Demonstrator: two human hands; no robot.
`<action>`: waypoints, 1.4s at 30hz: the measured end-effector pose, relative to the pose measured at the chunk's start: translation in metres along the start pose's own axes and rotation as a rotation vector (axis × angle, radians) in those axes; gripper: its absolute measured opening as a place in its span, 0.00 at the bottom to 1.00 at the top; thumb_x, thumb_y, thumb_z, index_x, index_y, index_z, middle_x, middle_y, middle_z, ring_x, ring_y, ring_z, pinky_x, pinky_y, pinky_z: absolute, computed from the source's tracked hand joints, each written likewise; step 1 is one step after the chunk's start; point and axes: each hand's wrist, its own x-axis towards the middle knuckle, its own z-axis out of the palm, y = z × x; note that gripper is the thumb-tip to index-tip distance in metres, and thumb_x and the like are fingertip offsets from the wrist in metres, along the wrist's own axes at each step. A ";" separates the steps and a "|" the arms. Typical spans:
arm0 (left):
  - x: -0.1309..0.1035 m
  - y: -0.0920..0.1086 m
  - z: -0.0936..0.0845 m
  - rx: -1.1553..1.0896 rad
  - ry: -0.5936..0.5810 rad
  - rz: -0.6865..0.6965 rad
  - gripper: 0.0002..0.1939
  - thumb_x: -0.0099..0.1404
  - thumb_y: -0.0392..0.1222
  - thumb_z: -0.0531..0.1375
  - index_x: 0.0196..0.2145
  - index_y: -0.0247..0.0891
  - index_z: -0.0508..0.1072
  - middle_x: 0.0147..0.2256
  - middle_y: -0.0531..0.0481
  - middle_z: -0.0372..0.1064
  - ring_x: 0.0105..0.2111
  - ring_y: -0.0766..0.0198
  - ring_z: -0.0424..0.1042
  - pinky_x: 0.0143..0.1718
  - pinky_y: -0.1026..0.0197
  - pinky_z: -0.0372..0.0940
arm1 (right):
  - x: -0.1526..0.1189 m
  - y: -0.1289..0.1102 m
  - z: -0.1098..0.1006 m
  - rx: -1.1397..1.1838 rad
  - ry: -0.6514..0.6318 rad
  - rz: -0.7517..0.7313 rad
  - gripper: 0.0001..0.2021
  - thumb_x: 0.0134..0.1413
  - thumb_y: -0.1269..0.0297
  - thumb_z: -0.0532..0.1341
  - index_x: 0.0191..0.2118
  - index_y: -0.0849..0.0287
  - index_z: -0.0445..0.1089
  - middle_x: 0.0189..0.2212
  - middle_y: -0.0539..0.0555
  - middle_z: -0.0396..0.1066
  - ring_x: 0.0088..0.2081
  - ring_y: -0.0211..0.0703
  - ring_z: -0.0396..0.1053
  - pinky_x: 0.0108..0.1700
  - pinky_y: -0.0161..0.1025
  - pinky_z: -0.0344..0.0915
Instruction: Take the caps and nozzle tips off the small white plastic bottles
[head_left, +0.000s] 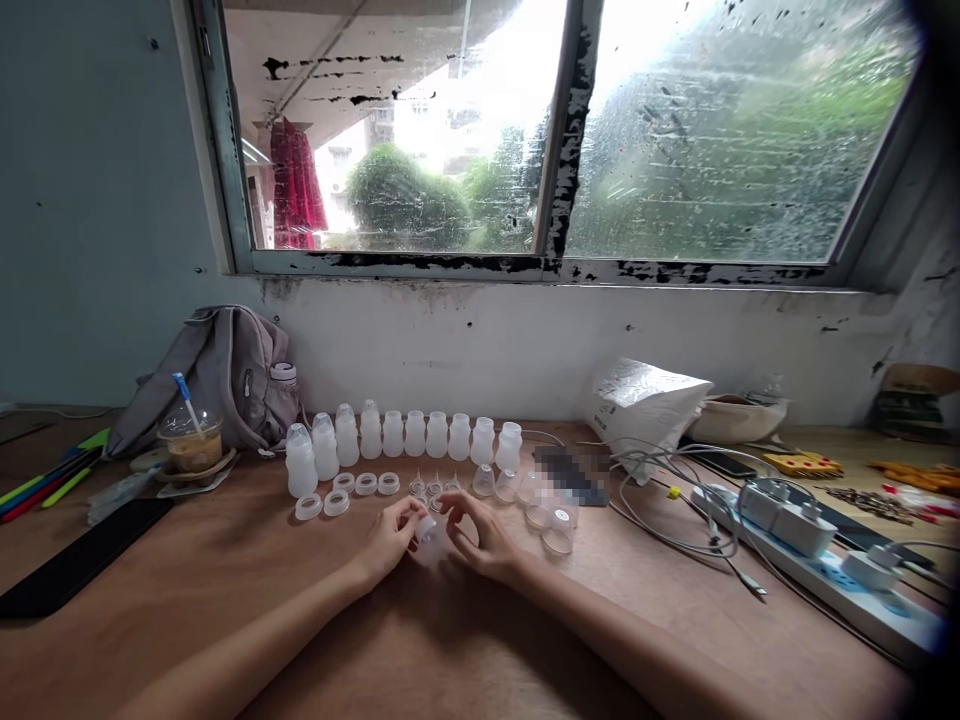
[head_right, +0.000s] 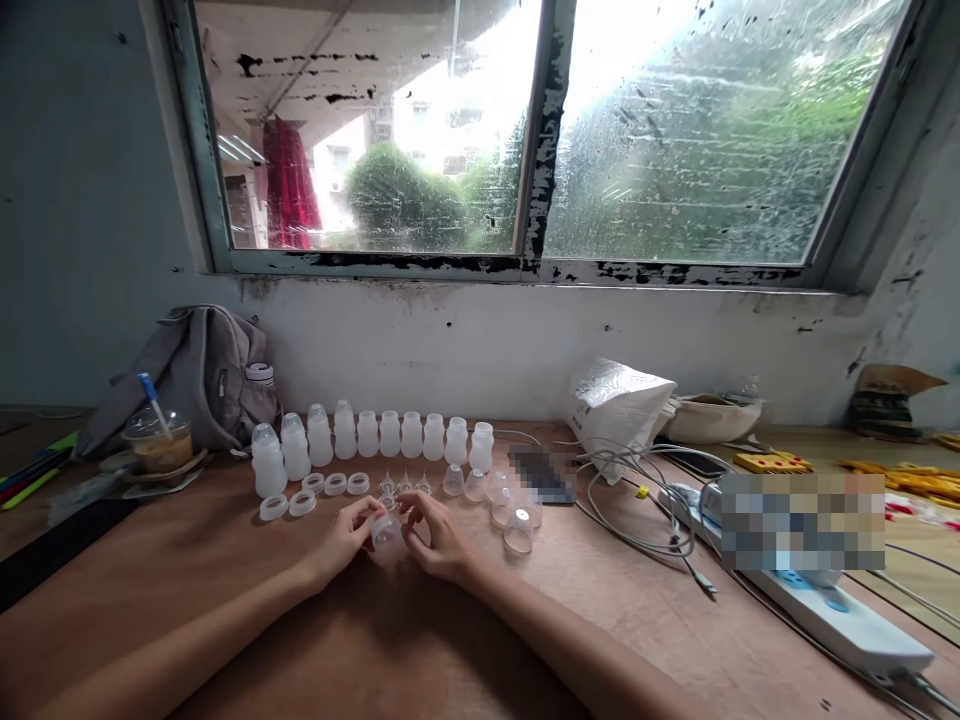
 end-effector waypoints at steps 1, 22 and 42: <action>0.006 -0.001 0.002 -0.067 0.030 -0.037 0.13 0.59 0.50 0.51 0.30 0.37 0.64 0.24 0.53 0.64 0.22 0.69 0.65 0.22 0.68 0.61 | 0.006 0.000 0.001 0.010 0.032 0.016 0.14 0.49 0.71 0.52 0.44 0.59 0.58 0.34 0.54 0.66 0.32 0.38 0.64 0.35 0.35 0.62; 0.029 -0.019 0.007 -0.173 0.025 -0.012 0.11 0.57 0.46 0.51 0.35 0.37 0.64 0.26 0.53 0.64 0.19 0.71 0.66 0.15 0.72 0.58 | 0.019 0.030 0.029 0.122 0.303 0.381 0.04 0.45 0.65 0.54 0.26 0.58 0.58 0.20 0.46 0.57 0.23 0.34 0.55 0.25 0.31 0.54; 0.027 -0.018 0.011 -0.098 -0.120 -0.034 0.11 0.58 0.48 0.49 0.36 0.40 0.60 0.27 0.57 0.58 0.13 0.74 0.64 0.07 0.75 0.52 | 0.018 0.039 0.033 0.201 0.308 0.404 0.05 0.38 0.71 0.53 0.25 0.57 0.54 0.20 0.44 0.54 0.23 0.34 0.52 0.25 0.31 0.52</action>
